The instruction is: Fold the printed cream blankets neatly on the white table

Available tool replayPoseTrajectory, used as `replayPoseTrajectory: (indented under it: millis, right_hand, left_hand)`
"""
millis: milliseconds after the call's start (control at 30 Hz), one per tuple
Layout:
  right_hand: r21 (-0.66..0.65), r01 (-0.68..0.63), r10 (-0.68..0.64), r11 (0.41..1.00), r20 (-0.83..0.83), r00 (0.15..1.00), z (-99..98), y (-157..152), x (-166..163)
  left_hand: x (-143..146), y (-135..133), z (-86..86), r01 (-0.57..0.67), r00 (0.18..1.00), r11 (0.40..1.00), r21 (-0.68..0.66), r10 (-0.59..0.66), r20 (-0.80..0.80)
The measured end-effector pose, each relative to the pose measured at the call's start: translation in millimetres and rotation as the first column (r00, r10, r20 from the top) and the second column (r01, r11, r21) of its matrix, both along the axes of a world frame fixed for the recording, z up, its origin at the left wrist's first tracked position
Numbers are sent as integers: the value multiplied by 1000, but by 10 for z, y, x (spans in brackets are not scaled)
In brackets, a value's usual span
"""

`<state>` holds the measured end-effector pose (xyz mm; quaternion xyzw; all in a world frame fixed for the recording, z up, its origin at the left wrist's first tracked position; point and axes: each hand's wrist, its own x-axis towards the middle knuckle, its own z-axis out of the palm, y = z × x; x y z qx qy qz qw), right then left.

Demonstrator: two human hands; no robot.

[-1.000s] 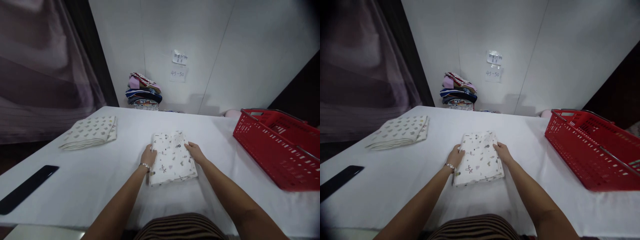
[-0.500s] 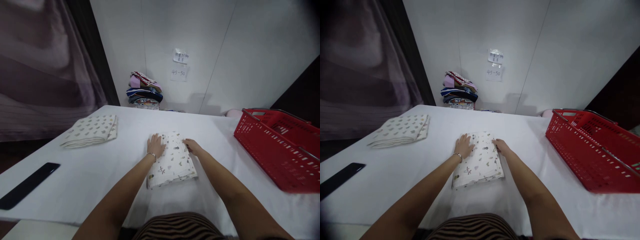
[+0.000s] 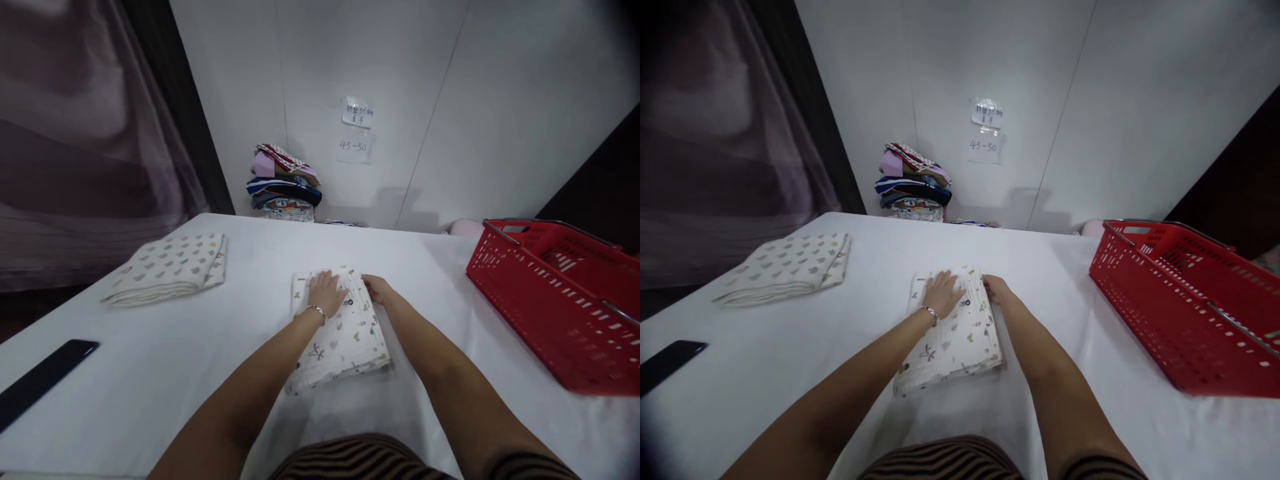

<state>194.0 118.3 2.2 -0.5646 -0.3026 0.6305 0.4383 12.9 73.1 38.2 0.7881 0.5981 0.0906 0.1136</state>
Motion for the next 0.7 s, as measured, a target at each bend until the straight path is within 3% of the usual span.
replayPoseTrajectory:
  millis: [100, 200, 433, 700]
  right_hand:
    - [50, -10, 7, 999, 47, 999, -16, 30, 3]
    - [108, 22, -37, 994, 137, 990, -52, 75, 17]
    - [319, 54, -188, 946, 408, 893, -179, 122, 14]
    - [332, -46, -198, 942, 662, 723, -98, 96, 4]
  left_hand:
    - [307, 70, -56, 87, 993, 996, -21, -85, 76]
    - [475, 103, -191, 88, 992, 994, -61, -83, 91]
    - [482, 64, -321, 92, 995, 995, -21, -92, 31]
    - [510, 78, -359, 98, 995, 995, -24, -98, -12]
